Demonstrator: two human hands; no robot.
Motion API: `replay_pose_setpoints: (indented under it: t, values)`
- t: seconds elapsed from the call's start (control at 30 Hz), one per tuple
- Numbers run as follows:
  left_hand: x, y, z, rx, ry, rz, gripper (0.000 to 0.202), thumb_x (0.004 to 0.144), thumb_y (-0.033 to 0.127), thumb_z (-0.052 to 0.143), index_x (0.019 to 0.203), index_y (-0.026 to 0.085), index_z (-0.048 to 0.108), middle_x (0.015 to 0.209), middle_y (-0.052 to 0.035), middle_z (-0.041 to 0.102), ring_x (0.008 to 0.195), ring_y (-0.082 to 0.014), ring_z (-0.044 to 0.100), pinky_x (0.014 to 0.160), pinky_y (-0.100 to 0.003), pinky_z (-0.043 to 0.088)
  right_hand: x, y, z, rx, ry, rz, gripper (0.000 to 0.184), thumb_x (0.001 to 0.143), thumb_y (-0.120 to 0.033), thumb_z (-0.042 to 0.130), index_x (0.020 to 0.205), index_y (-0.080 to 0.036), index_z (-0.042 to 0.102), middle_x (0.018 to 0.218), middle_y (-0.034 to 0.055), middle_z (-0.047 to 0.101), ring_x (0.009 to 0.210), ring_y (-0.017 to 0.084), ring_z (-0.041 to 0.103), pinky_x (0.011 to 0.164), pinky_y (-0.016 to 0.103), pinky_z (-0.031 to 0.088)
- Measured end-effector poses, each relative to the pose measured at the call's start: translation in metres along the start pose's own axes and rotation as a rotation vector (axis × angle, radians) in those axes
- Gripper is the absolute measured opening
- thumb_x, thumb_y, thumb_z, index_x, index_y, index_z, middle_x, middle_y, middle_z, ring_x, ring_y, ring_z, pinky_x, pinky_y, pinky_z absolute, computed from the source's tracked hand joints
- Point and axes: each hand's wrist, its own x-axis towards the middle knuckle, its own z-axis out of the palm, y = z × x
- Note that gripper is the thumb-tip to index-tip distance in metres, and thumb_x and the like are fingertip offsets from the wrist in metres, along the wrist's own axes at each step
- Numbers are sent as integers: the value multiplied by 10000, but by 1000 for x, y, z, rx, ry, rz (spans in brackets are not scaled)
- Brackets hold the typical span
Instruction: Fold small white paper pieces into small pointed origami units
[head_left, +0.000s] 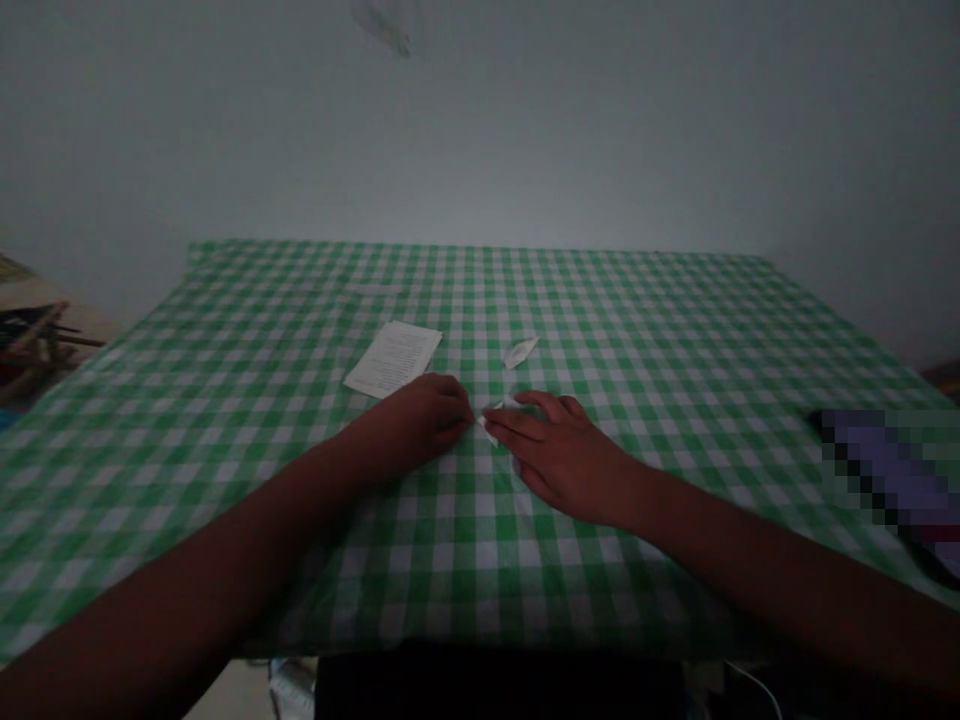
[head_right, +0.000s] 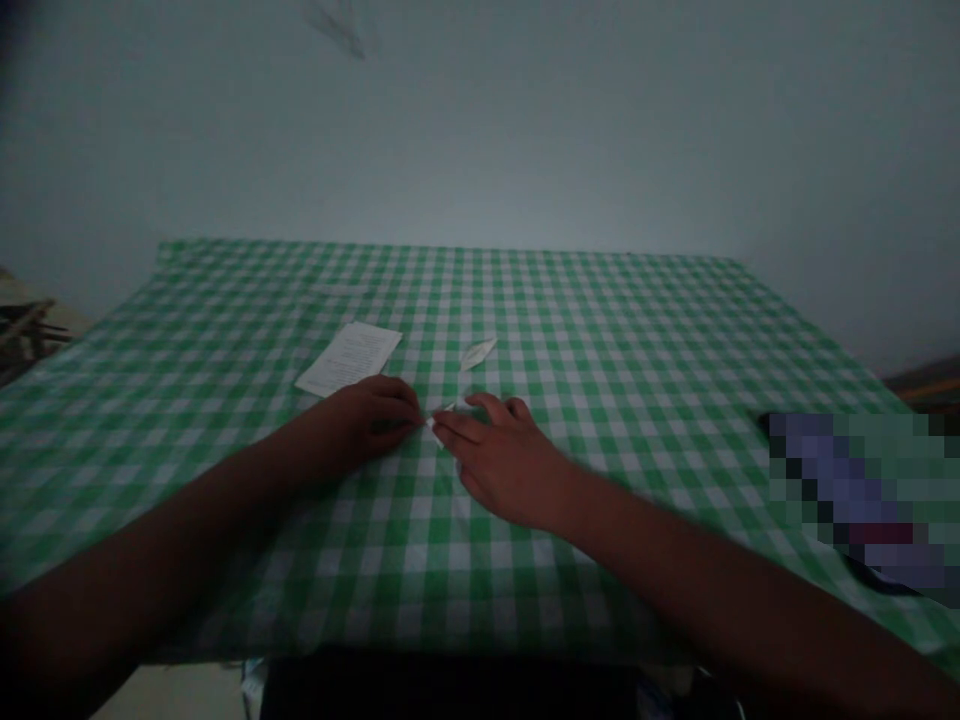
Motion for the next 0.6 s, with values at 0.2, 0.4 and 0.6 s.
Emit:
replay_pose_setpoints:
  t: [0.2,0.4,0.6]
  values:
    - [-1,-1,-3,67,-58,37,215,884,137,531,948,184,731,1064,-71,645,976,-195,603,904,-344,488,0,-1,1,2,8,-1,508,944,-214,442,1451,-179,458,1528,96,444,1332,388,345,951,564,379]
    - [-3,-4,-5,62,-74,62,266,858,89,541,1024,186,725,1106,-76,632,1023,-200,596,947,-350,478,0,0,2,5,15,-2,510,939,-212,439,1448,-195,459,1530,88,441,1342,381,349,960,554,375]
    - [-4,-9,-5,23,-82,70,292,855,92,543,1061,202,718,1134,-69,623,1027,-191,603,948,-350,488,1,-1,1,-1,-10,1,520,938,-216,437,1457,-195,446,1540,80,429,1349,386,339,956,556,377]
